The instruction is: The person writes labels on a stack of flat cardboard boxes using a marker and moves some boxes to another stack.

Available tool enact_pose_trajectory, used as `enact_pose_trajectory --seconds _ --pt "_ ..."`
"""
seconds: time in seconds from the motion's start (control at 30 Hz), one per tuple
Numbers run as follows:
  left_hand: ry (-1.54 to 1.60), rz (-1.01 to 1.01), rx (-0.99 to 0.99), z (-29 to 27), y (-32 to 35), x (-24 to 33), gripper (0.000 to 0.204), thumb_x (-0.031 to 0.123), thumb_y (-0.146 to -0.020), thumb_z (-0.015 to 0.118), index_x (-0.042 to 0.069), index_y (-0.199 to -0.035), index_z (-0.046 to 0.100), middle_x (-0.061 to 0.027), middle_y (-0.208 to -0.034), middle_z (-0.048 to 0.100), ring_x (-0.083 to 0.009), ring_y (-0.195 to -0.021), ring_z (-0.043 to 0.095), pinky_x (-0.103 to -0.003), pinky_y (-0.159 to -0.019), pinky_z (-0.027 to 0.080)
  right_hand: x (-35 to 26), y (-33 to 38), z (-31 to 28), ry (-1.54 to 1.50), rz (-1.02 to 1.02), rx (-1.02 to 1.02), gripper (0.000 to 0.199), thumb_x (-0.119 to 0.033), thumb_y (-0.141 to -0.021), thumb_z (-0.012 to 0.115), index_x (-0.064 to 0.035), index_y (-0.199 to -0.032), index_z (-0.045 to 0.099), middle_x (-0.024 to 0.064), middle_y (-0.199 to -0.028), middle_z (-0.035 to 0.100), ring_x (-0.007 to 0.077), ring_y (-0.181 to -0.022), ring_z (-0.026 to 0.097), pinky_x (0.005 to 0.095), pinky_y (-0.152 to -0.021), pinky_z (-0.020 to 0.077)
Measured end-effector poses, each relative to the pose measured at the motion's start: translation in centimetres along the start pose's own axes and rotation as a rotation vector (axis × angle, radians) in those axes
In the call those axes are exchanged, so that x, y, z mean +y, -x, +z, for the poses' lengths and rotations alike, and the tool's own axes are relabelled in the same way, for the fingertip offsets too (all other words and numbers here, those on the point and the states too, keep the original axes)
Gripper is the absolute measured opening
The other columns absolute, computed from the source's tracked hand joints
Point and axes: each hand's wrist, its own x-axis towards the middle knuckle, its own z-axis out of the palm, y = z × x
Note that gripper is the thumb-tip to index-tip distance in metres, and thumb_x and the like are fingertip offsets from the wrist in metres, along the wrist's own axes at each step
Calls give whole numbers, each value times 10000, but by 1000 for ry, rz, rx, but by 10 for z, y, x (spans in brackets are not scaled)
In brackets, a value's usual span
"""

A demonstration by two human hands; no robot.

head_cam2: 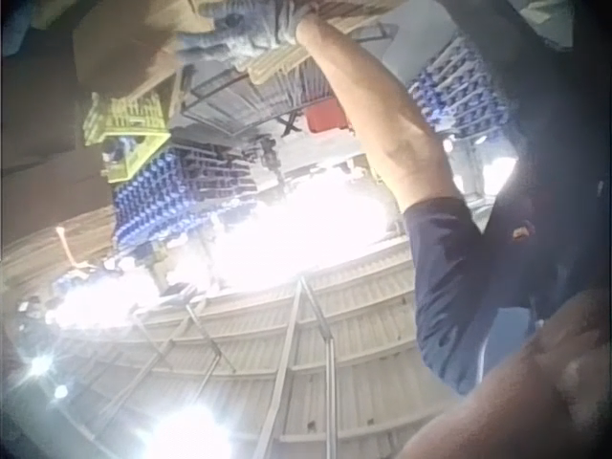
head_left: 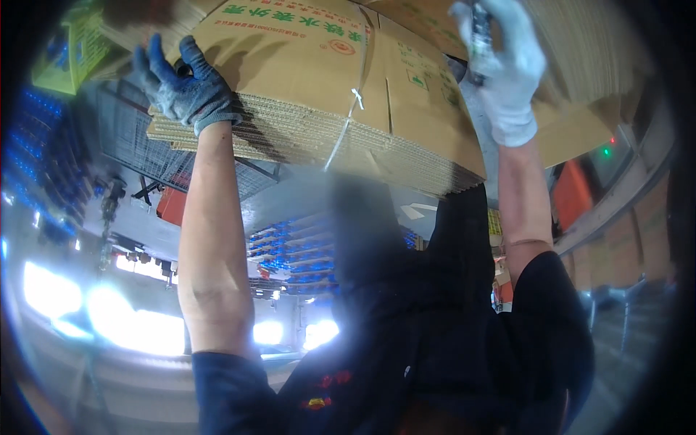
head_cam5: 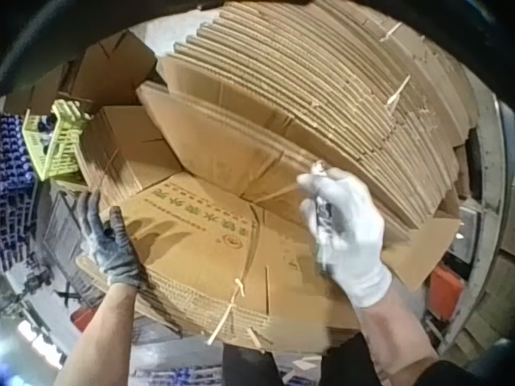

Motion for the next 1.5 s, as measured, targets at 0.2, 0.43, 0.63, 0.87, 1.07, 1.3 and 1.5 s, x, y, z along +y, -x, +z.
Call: enact_pose_trajectory --seconds 0.2,0.43,0.63,0.87,1.07,1.3,1.5 --pt "-175 88 -59 4 0 -7 316 311 -890 648 127 -1145 626 -119 -1317 514 -283 -1084 559 -319 -767 556 -75 59 90 -1314 1209 -364 237 -75 -870 673 52 -1066 635 130 -1014 677 184 -884 663 291 -770 568" --pt "-150 89 -45 9 2 -14 276 335 -870 672 141 -1068 667 -82 -1180 615 -237 -890 607 -335 -731 522 -93 70 120 -1315 1297 -400 172 -141 -854 706 -14 -903 602 14 -750 582 78 -657 543 221 -605 457" --pt "-167 45 -64 10 3 -15 293 387 -868 657 163 -1056 670 -62 -1117 643 -213 -795 606 -375 -759 489 -92 73 122 -1228 1327 -454 246 -183 -888 668 -5 -1039 589 27 -841 613 79 -687 568 227 -651 495" --pt "-201 26 -85 9 3 -11 287 410 -859 654 188 -1039 676 -37 -1038 669 -197 -768 605 -388 -820 441 -87 77 128 -1229 1441 -376 278 -189 -867 700 -10 -1051 594 38 -882 624 79 -687 580 233 -658 532" --pt "-242 82 -71 9 3 -18 287 408 -855 659 182 -1030 682 -32 -984 675 -196 -763 607 -382 -802 451 -84 79 125 -1175 1390 -514 235 -170 -853 704 -15 -1003 612 28 -847 622 77 -670 572 223 -633 516" --pt "-166 3 -111 8 3 -18 292 415 -854 656 184 -1030 686 -34 -966 678 -200 -784 608 -388 -798 453 -86 82 130 -1203 1381 -490 235 -160 -862 693 0 -1009 607 34 -827 627 77 -679 592 212 -609 515" --pt "-242 46 -101 8 3 -17 288 414 -851 658 189 -1028 687 -34 -969 678 -194 -772 615 -386 -808 450 -88 76 129 -1228 1409 -373 307 -196 -852 716 9 -1047 596 46 -860 641 75 -698 597 196 -621 514"
